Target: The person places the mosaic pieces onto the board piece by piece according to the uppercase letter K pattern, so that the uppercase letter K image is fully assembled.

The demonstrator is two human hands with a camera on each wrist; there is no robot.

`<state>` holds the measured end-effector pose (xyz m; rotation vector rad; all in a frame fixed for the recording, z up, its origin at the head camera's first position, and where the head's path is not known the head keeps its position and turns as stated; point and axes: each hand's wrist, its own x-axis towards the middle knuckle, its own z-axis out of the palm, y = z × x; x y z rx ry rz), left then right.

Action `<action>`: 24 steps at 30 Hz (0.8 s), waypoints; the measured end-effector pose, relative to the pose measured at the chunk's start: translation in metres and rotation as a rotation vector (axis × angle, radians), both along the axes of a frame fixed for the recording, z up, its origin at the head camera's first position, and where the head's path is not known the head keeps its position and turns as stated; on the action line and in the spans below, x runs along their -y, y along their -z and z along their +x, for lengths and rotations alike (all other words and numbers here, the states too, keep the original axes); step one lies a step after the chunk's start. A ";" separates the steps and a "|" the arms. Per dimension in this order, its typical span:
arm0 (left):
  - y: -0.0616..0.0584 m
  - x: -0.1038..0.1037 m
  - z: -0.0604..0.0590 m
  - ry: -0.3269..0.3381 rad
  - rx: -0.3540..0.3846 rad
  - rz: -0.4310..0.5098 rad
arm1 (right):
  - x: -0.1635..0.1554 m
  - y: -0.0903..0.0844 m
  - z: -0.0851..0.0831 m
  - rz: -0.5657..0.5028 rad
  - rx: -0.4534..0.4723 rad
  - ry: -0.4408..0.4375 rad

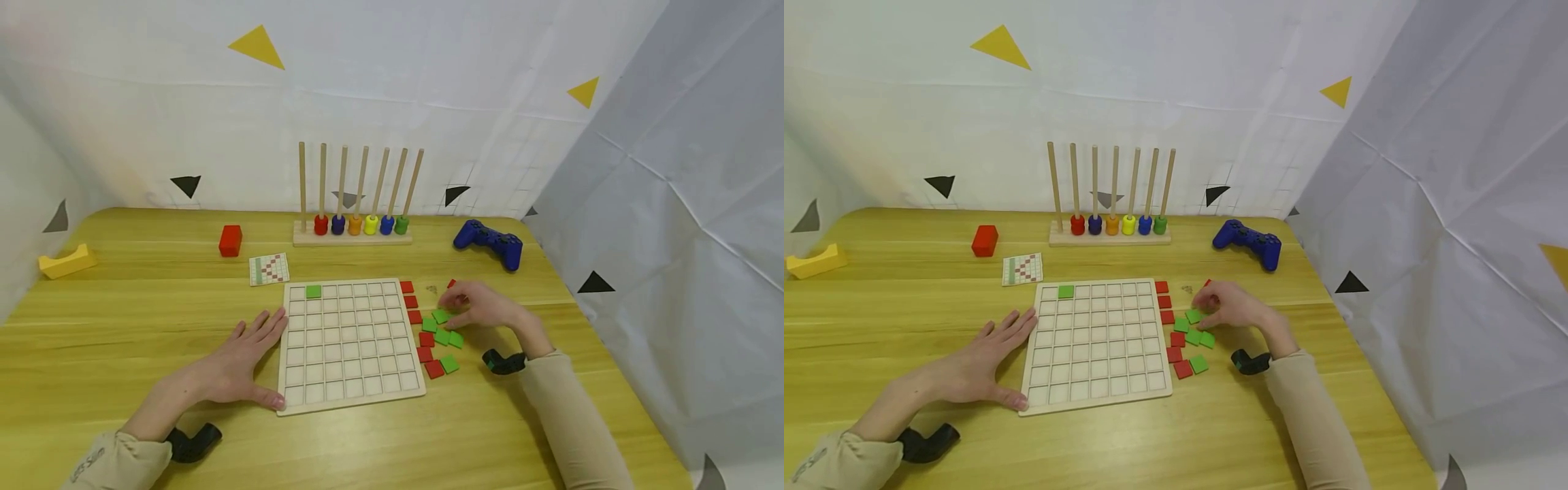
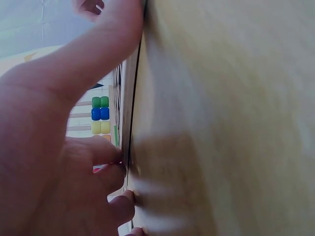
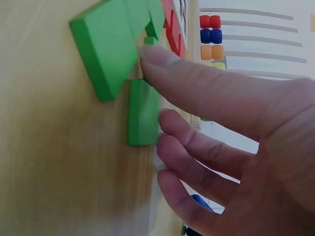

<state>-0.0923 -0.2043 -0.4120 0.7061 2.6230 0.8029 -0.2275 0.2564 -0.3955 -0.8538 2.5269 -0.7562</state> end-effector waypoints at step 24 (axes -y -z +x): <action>0.001 0.000 0.001 -0.004 0.001 0.001 | 0.005 0.006 -0.001 0.039 -0.033 0.050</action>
